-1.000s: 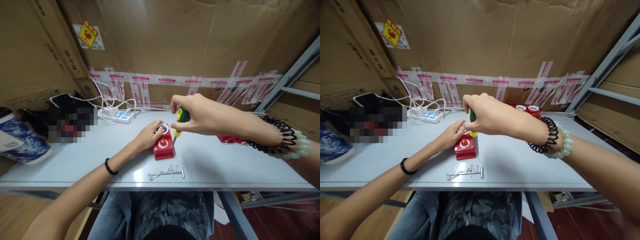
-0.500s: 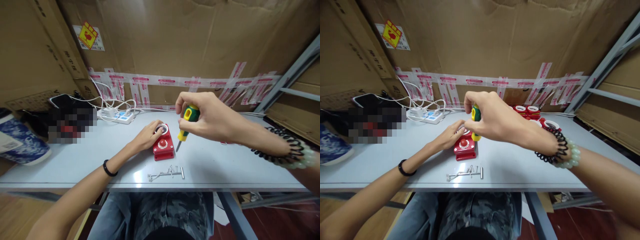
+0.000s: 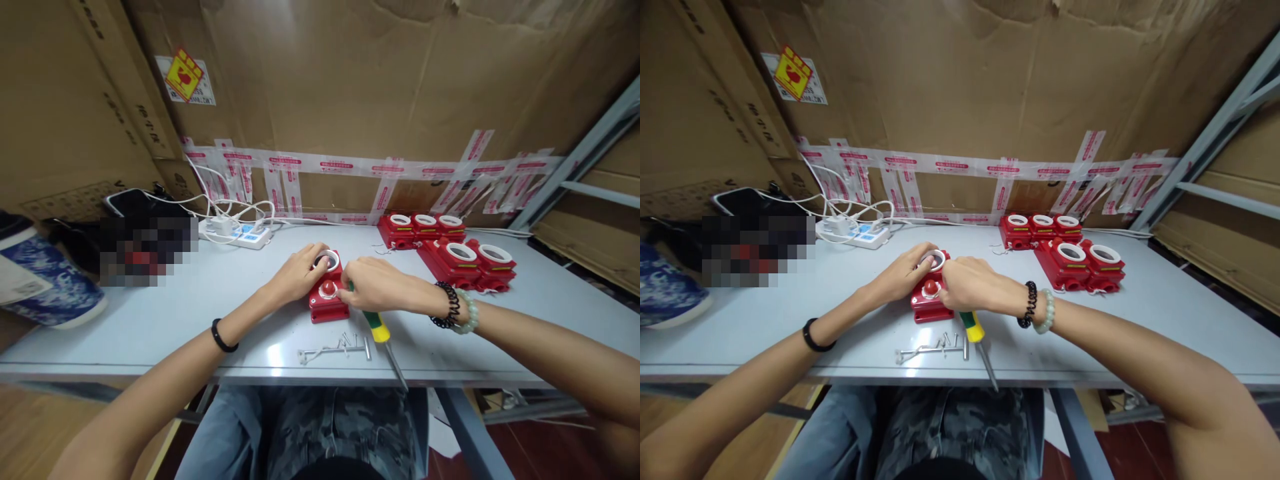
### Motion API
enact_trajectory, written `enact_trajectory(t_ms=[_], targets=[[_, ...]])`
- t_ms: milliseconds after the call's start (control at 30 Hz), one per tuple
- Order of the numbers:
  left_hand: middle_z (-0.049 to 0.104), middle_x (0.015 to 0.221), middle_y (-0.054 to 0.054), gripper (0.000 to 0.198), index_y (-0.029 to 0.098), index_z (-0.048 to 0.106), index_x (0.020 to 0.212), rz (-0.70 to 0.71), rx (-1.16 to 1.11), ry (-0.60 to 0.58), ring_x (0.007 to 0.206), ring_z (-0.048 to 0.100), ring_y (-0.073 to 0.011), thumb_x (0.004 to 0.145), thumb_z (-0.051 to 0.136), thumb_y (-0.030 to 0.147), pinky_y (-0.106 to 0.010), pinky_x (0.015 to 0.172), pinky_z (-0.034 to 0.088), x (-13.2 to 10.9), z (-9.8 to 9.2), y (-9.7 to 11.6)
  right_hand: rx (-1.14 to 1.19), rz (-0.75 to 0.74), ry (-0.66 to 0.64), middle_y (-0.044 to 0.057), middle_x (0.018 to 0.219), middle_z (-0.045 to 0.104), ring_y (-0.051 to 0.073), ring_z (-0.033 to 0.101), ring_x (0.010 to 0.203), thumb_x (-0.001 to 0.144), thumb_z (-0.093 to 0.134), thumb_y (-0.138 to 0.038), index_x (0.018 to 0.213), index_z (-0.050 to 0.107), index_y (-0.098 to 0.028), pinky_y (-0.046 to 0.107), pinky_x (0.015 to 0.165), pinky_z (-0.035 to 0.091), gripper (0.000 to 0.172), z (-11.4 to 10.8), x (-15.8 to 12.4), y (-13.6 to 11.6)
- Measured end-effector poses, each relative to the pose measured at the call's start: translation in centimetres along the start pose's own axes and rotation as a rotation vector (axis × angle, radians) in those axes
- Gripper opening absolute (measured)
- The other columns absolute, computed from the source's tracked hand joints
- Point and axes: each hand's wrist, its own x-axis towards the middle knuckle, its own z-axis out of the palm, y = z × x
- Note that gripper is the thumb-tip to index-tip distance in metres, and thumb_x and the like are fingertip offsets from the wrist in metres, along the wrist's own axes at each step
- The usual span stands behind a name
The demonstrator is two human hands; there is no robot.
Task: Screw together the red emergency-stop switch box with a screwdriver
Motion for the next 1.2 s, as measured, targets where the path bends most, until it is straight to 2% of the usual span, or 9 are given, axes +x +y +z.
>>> enact_trajectory(t_ms=[167,300,467,600,700,800,967,1100,1200], targets=[[0.059,0.107,-0.007,0.032,0.021,0.051,0.108,-0.009,0.007,-0.008,0.095,0.056,-0.0236,0.095,0.029,0.039,-0.038,0.085,0.043,0.0,0.0,0.0,-0.062,-0.049,-0.030,0.009,0.064,0.066,0.016,0.053,0.057,0.074,0.047,-0.024,0.069,0.062,-0.017,0.027,0.050,0.025,0.018,-1.3,-0.5,-0.2],[0.059,0.107,-0.007,0.033,0.020,0.051,0.108,-0.006,0.006,-0.011,0.096,0.057,-0.0243,0.095,0.028,0.040,-0.039,0.087,0.043,0.1,0.0,0.0,-0.027,-0.090,-0.064,0.006,0.062,0.065,0.015,0.051,0.055,0.071,0.049,-0.025,0.071,0.064,-0.017,0.026,0.050,0.028,0.017,-2.4,-1.2,-0.6],[0.059,0.108,-0.007,0.032,0.021,0.051,0.110,-0.026,0.023,-0.013,0.095,0.057,-0.0243,0.095,0.029,0.039,-0.038,0.085,0.043,0.0,-0.1,0.1,0.049,-0.155,-0.297,0.007,0.064,0.066,0.014,0.051,0.055,0.066,0.054,-0.025,0.067,0.067,-0.017,0.026,0.052,0.033,0.016,-1.5,-2.0,-1.4],[0.059,0.110,-0.006,0.032,0.022,0.050,0.110,-0.037,0.035,-0.022,0.095,0.057,-0.0238,0.095,0.029,0.038,-0.038,0.085,0.043,0.0,-0.2,0.3,0.053,-0.158,-0.311,0.007,0.061,0.063,0.013,0.047,0.052,0.067,0.054,-0.029,0.064,0.065,-0.016,0.027,0.051,0.032,0.017,-0.7,-2.3,-1.2],[0.059,0.110,-0.005,0.033,0.023,0.051,0.112,-0.063,0.073,-0.025,0.096,0.057,-0.0242,0.096,0.027,0.041,-0.040,0.088,0.042,0.0,-0.2,0.7,0.102,-0.121,-0.195,0.003,0.058,0.060,0.012,0.042,0.049,0.068,0.051,-0.027,0.065,0.063,-0.017,0.026,0.049,0.030,0.016,-1.4,-2.5,-0.6],[0.059,0.107,-0.006,0.040,0.026,0.047,0.124,-0.105,0.145,0.003,0.097,0.057,-0.0260,0.096,0.027,0.047,-0.044,0.089,0.040,-0.1,-0.2,1.1,0.187,-0.068,-0.021,0.000,0.054,0.056,0.011,0.041,0.049,0.071,0.050,-0.029,0.066,0.061,-0.019,0.025,0.049,0.029,0.016,-2.9,-2.9,0.1],[0.053,0.095,-0.005,0.055,0.030,0.032,0.141,-0.120,0.264,-0.015,0.077,0.057,-0.0225,0.093,0.027,0.057,-0.038,0.079,0.042,-0.6,-0.9,1.5,0.371,0.022,0.362,-0.002,0.053,0.053,0.009,0.040,0.049,0.074,0.053,-0.030,0.064,0.058,-0.017,0.023,0.050,0.030,0.017,-5.0,-3.1,1.1],[0.049,0.086,-0.004,0.052,0.026,0.053,0.120,-0.076,0.347,-0.033,0.070,0.053,-0.0210,0.090,0.032,0.063,-0.037,0.073,0.041,-0.7,-1.3,1.6,0.427,0.054,0.720,-0.003,0.049,0.047,0.008,0.037,0.049,0.078,0.053,-0.032,0.057,0.052,-0.017,0.023,0.050,0.029,0.026,-5.3,-2.4,1.6],[0.048,0.086,-0.005,0.044,0.021,0.057,0.094,-0.005,0.406,0.048,0.079,0.052,-0.0236,0.086,0.041,0.061,-0.038,0.076,0.040,-0.6,-1.3,1.5,0.422,0.056,0.797,-0.004,0.047,0.045,0.008,0.034,0.048,0.079,0.053,-0.031,0.054,0.050,-0.017,0.024,0.051,0.029,0.028,-4.9,-1.8,1.7]])
